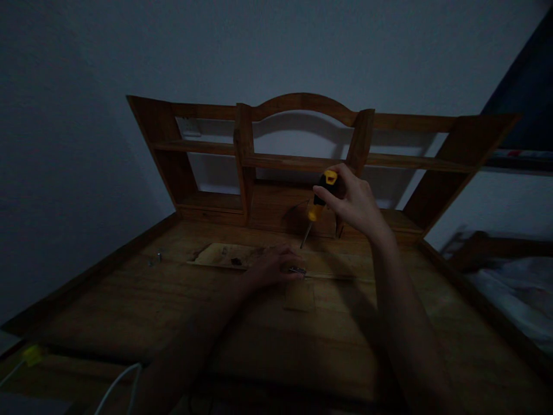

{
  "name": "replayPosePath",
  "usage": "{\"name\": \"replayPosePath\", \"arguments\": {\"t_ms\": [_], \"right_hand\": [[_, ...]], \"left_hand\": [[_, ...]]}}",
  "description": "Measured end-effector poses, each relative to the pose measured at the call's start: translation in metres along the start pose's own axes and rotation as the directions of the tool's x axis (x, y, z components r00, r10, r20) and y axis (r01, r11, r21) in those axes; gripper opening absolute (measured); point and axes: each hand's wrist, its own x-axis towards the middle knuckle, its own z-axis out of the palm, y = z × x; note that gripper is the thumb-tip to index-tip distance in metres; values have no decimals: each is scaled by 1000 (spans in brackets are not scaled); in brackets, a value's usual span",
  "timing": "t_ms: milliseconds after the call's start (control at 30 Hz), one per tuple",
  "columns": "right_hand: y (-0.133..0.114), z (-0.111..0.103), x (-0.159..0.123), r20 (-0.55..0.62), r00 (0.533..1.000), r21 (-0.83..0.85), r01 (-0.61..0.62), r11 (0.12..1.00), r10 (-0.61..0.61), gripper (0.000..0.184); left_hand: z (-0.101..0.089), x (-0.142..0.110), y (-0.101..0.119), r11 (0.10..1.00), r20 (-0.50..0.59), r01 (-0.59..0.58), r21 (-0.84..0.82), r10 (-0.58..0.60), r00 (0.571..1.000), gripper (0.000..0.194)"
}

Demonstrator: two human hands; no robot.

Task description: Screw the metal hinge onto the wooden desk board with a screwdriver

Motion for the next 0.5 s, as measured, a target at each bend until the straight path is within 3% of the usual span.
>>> {"name": "replayPosePath", "arguments": {"t_ms": [233, 500], "right_hand": [[4, -2, 1, -22, 1000, -16, -9, 1000, 8, 30], [9, -7, 1, -44, 999, -42, -30, 999, 28, 29]], "left_hand": [[8, 2, -4, 999, -54, -22, -35, 20, 998, 34], [9, 3, -3, 998, -31, 11, -60, -13, 999, 35]]}}
